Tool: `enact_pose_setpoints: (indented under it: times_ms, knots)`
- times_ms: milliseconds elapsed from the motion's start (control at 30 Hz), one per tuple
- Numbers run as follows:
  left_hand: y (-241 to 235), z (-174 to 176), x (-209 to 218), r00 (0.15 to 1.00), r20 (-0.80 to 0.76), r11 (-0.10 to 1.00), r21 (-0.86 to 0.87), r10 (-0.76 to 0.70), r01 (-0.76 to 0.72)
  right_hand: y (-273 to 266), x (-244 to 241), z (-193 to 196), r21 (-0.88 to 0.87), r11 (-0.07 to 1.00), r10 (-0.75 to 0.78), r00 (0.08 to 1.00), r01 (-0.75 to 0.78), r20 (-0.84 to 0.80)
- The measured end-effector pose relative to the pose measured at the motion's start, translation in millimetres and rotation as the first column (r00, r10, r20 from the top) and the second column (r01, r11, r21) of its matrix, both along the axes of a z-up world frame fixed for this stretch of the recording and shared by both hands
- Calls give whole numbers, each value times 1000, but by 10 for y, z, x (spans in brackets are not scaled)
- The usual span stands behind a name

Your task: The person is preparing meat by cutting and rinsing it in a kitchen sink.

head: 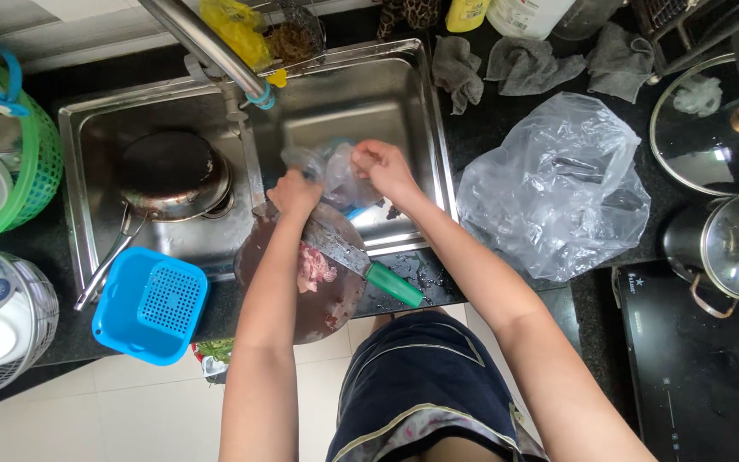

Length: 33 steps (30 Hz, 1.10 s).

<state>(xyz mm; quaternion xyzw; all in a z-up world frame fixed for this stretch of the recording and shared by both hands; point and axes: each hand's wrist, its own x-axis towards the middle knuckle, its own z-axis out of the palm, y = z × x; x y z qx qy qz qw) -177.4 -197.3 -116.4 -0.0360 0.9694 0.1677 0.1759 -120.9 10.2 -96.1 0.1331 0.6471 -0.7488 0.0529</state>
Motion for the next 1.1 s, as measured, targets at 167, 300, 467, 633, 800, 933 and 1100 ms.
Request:
enact_pose_setpoints:
  times_ms: [167, 300, 467, 633, 800, 933, 1100]
  knots:
    - [31, 215, 101, 995, -10, 988, -125, -98, 96, -39, -63, 278, 91, 996, 13, 1000, -11, -18]
    - [190, 826, 247, 948, -269, 976, 88, -171, 201, -124, -66, 469, 363, 932, 29, 989, 25, -143]
    - [237, 621, 215, 961, -257, 878, 433, -100, 207, -120, -87, 342, 438, 897, 130, 979, -49, -158]
    - [163, 518, 262, 942, -329, 870, 482, 71, 103, 239, 160, -299, 652, 733, -192, 978, 194, -75]
    - [170, 730, 261, 967, -236, 806, 589, 99, 62, 166, 247, -972, 303, 953, -139, 853, -24, 504]
    - [82, 741, 196, 973, -196, 755, 655, 120, 39, 120, 237, -1085, -103, 992, -10, 851, 75, 525]
    - [-160, 709, 80, 955, -228, 688, 724, 188, 38, 272, 24, -885, -119, 988, -43, 927, 94, 372]
